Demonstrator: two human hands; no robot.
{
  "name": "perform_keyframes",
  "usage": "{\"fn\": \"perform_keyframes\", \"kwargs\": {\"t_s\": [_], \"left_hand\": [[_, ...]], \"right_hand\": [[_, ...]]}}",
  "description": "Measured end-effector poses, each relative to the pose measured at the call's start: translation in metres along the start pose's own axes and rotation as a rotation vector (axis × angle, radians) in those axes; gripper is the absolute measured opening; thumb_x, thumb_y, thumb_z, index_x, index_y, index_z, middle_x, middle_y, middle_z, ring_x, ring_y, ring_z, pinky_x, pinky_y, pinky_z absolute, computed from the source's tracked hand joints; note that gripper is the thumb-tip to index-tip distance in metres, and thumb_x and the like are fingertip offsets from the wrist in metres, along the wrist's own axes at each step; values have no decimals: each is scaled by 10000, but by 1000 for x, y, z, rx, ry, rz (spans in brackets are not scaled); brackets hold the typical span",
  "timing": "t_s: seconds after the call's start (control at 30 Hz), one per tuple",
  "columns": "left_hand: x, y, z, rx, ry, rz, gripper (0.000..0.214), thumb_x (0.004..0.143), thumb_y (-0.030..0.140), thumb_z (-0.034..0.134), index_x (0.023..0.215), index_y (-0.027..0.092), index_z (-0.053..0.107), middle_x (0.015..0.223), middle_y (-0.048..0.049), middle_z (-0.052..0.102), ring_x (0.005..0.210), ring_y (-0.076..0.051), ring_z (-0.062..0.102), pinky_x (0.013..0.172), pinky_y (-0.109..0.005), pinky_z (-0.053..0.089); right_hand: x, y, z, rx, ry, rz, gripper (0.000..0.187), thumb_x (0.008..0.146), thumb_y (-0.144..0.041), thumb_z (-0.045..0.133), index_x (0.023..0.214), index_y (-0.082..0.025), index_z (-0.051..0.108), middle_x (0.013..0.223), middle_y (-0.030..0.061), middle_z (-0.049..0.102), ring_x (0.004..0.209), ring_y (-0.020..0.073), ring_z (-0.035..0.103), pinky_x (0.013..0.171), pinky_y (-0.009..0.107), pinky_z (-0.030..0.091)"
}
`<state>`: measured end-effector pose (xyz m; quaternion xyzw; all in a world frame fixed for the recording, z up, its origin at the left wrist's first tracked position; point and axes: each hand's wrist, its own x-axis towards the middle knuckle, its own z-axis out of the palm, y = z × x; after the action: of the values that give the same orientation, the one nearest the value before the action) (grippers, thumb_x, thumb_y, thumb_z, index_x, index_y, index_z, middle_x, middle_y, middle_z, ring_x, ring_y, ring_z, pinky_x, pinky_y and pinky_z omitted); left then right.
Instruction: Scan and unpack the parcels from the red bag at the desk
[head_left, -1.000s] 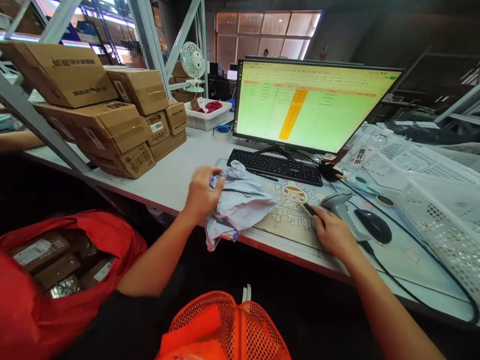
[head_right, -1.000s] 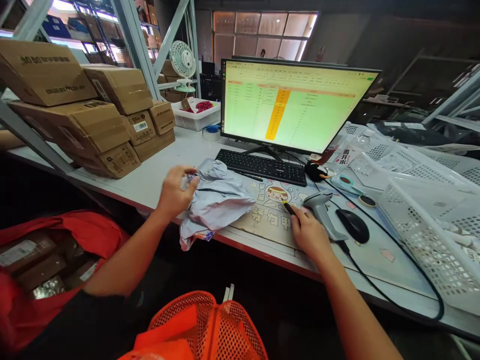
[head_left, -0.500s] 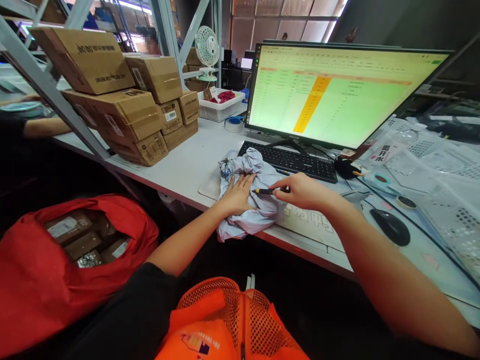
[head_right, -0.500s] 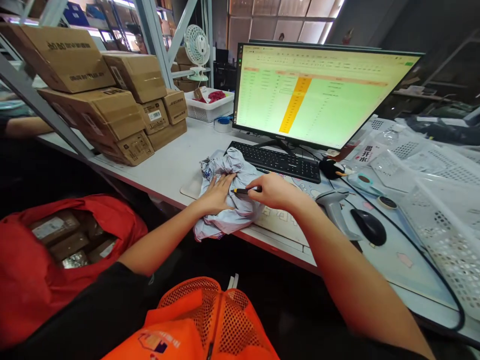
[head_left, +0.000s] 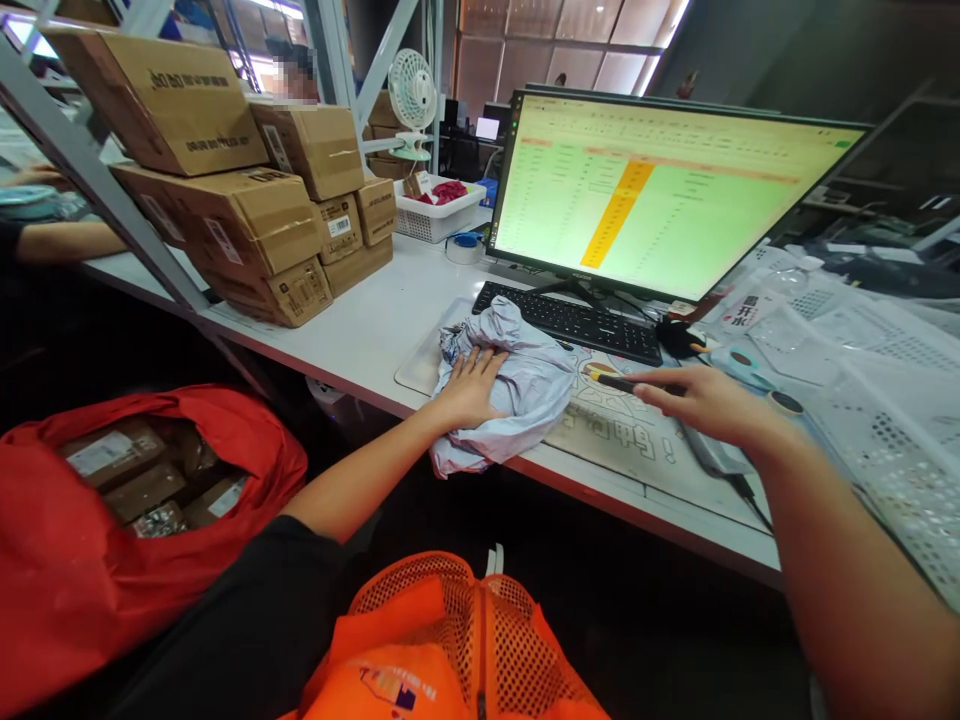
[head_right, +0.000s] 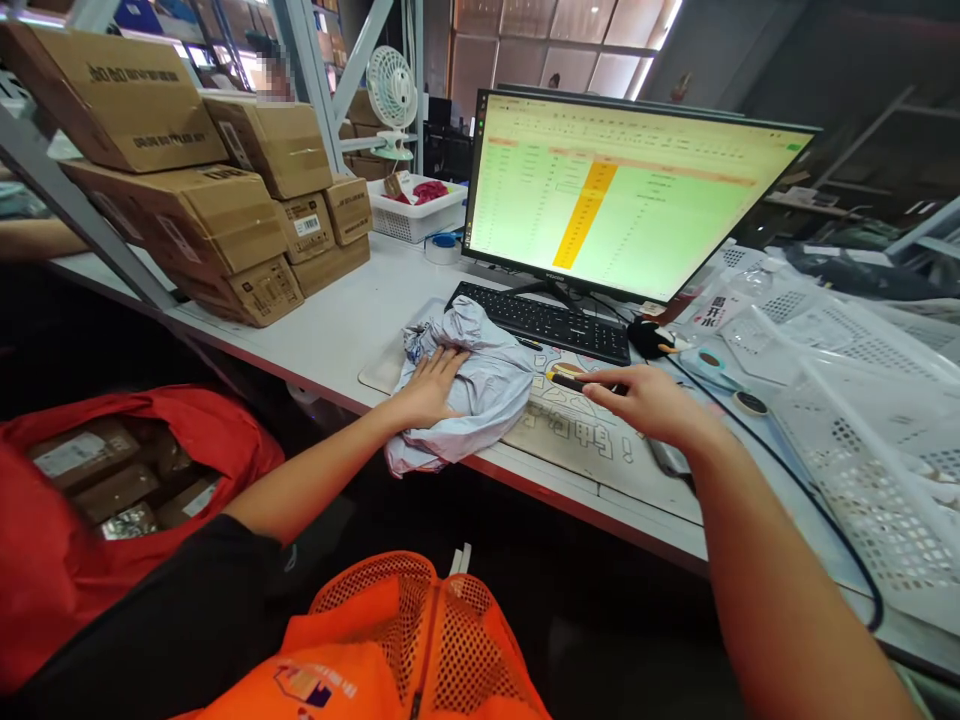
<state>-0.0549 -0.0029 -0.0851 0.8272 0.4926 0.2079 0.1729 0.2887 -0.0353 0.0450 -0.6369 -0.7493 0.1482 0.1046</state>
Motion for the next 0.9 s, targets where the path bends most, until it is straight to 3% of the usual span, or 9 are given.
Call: {"fn": "perform_keyframes", "kwargs": {"t_s": [0.1, 0.2, 0.27, 0.33, 0.43, 0.5, 0.6, 0.7, 0.9], "left_hand": [[-2, -1, -16, -101, 58, 26, 956, 785, 477, 849, 1596, 189, 432, 1689, -180, 369, 1596, -426, 270, 1307, -598, 226], [7, 8, -41, -223, 119, 64, 499, 979, 459, 631, 1382, 165, 645, 1465, -150, 638, 1401, -326, 569, 1214, -469, 417], [20, 21, -55, -232, 129, 58, 383, 1044, 447, 519, 1229, 176, 717, 1284, -115, 744, 1225, -272, 680, 1102, -395, 501], [35, 36, -61, -142, 96, 20, 365, 1028, 484, 557, 1135, 186, 739, 1193, -106, 773, 1138, -275, 706, 1017, -376, 530], [56, 54, -54, 16, 1, -70, 267, 961, 426, 676, 1021, 174, 742, 1124, -135, 777, 1097, -317, 709, 955, -395, 531], [64, 58, -45, 41, -45, -85, 141, 936, 313, 693, 948, 178, 733, 1075, -126, 780, 1070, -310, 715, 933, -378, 525], [67, 52, -35, 13, -43, -72, 126, 974, 261, 617, 977, 180, 714, 1056, -103, 780, 1028, -262, 716, 897, -328, 514], [65, 40, -30, -1, 27, -115, 244, 1033, 237, 466, 1113, 137, 674, 1101, -143, 762, 1007, -259, 705, 870, -336, 502], [74, 28, -24, -52, 77, -127, 268, 1001, 183, 412, 933, 139, 667, 977, -118, 748, 886, -234, 660, 773, -316, 468]], "right_hand": [[-15, 25, 25, 99, 184, 73, 567, 920, -556, 567, 1318, -199, 754, 814, 69, 750, 703, 229, 662, 616, 328, 524], [-23, 40, 61, -122, 298, 165, 512, 951, -423, 533, 1324, -138, 738, 1059, 157, 765, 927, 304, 704, 837, 429, 568], [-25, 36, 82, -275, 277, 216, 498, 949, -344, 525, 1320, -79, 723, 1184, 229, 727, 1054, 368, 685, 938, 509, 546], [-24, 19, 96, -327, 308, 183, 469, 946, -324, 532, 1289, -69, 726, 1217, 250, 706, 1106, 398, 662, 973, 554, 530], [-14, -28, 111, -190, 451, -112, 404, 988, -342, 502, 1245, -128, 728, 1262, 195, 696, 1193, 347, 628, 1061, 510, 504], [-1, -63, 123, -101, 434, -254, 386, 988, -287, 481, 1269, -144, 704, 1289, 172, 688, 1217, 310, 615, 1090, 462, 492], [22, -103, 145, -98, 346, -213, 430, 914, -153, 458, 1284, -104, 673, 1261, 195, 688, 1169, 317, 621, 1053, 454, 502], [38, -124, 157, -101, 314, -169, 447, 885, -115, 445, 1275, -56, 655, 1229, 228, 688, 1140, 331, 625, 1024, 449, 496], [44, -135, 140, -110, 214, -118, 357, 913, -184, 457, 1169, -154, 704, 1071, 164, 753, 951, 312, 674, 807, 374, 478]]}}
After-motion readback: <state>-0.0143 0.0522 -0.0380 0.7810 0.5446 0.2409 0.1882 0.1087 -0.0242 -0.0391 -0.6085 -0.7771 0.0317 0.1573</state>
